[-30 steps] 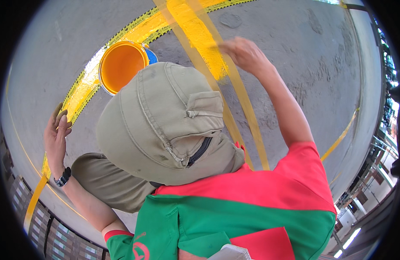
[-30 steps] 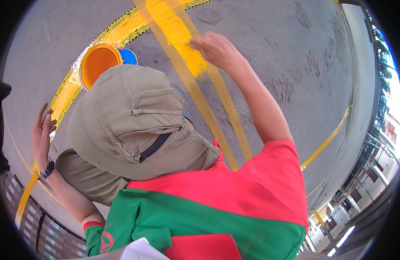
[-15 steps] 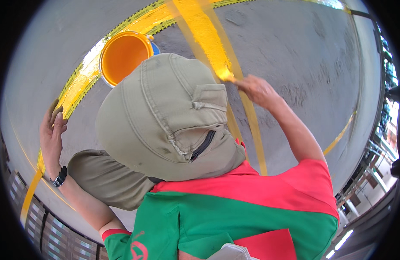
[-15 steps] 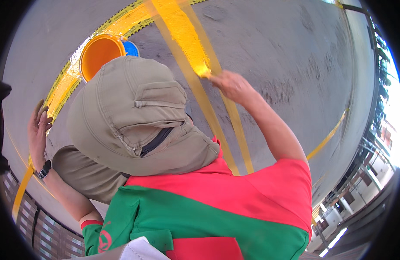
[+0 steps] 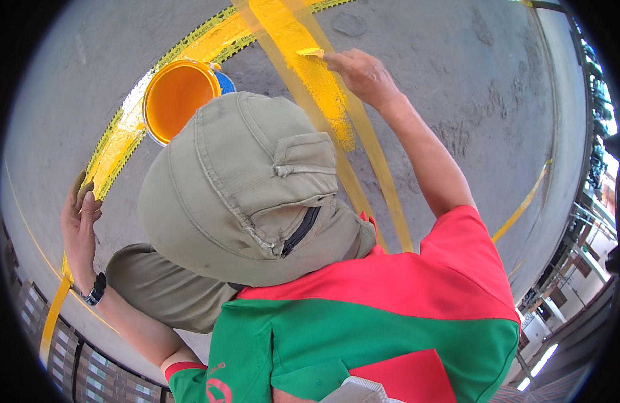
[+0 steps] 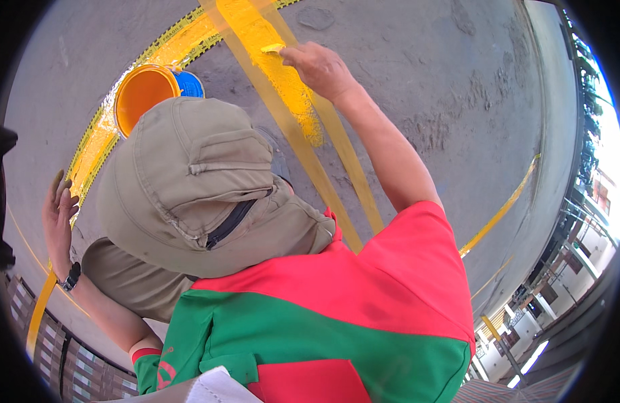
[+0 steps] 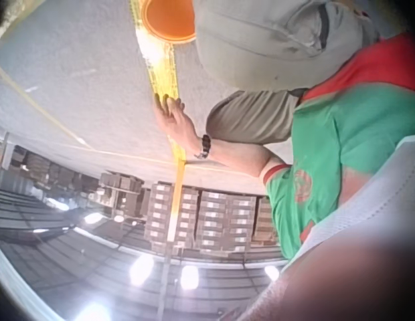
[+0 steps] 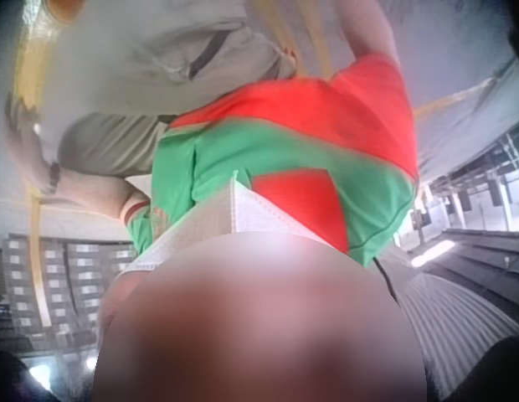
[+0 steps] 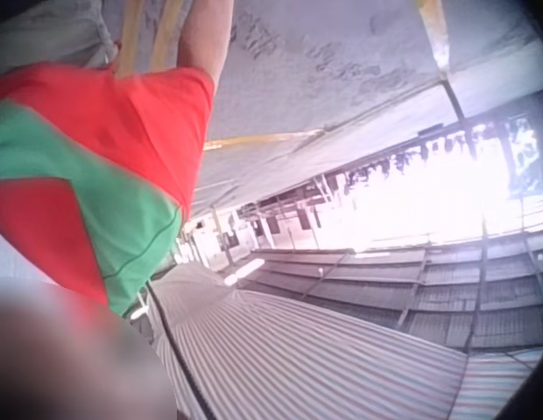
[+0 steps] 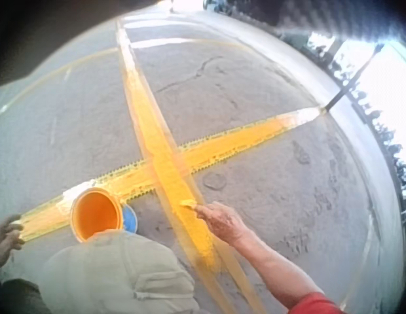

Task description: The person paints yellow lines on a concrete floor using a paintbrush and a bucket of yellow paint. They repeatedly dip the brush into the paint and apply it along pre-marked tape lines, occasionally repositioning the paint bucket.

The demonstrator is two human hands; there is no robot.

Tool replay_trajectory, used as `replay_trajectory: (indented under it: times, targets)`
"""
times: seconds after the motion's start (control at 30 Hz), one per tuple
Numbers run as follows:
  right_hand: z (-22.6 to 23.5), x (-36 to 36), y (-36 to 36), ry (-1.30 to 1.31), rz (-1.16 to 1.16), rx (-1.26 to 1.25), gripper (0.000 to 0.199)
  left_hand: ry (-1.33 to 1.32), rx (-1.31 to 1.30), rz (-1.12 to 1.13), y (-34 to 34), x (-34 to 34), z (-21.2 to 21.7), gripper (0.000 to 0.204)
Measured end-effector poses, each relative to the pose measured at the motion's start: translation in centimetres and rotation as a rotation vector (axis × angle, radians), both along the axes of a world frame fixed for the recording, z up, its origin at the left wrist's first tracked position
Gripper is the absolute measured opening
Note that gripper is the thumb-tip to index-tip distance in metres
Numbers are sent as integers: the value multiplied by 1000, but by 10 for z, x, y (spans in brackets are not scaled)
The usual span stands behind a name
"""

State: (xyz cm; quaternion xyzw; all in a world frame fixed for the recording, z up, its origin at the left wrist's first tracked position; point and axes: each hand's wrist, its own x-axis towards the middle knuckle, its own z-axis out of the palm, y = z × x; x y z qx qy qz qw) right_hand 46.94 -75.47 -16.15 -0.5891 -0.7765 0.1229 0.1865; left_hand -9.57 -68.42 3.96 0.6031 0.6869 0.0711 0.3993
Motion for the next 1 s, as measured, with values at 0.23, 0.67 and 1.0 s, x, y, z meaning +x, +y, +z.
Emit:
replay_trajectory:
  times: [0.23,0.67,1.0]
  targets:
    - [56,10,-132,-96,125,-497,23,0,17,-44,0,0,-2,54]
    - [11,11,-29,-10,-30,-62,15,-8,17,-39,-1,2,0,56]
    - [57,1,-162,-252,-71,-776,14,-39,15,-50,3,4,-1,57]
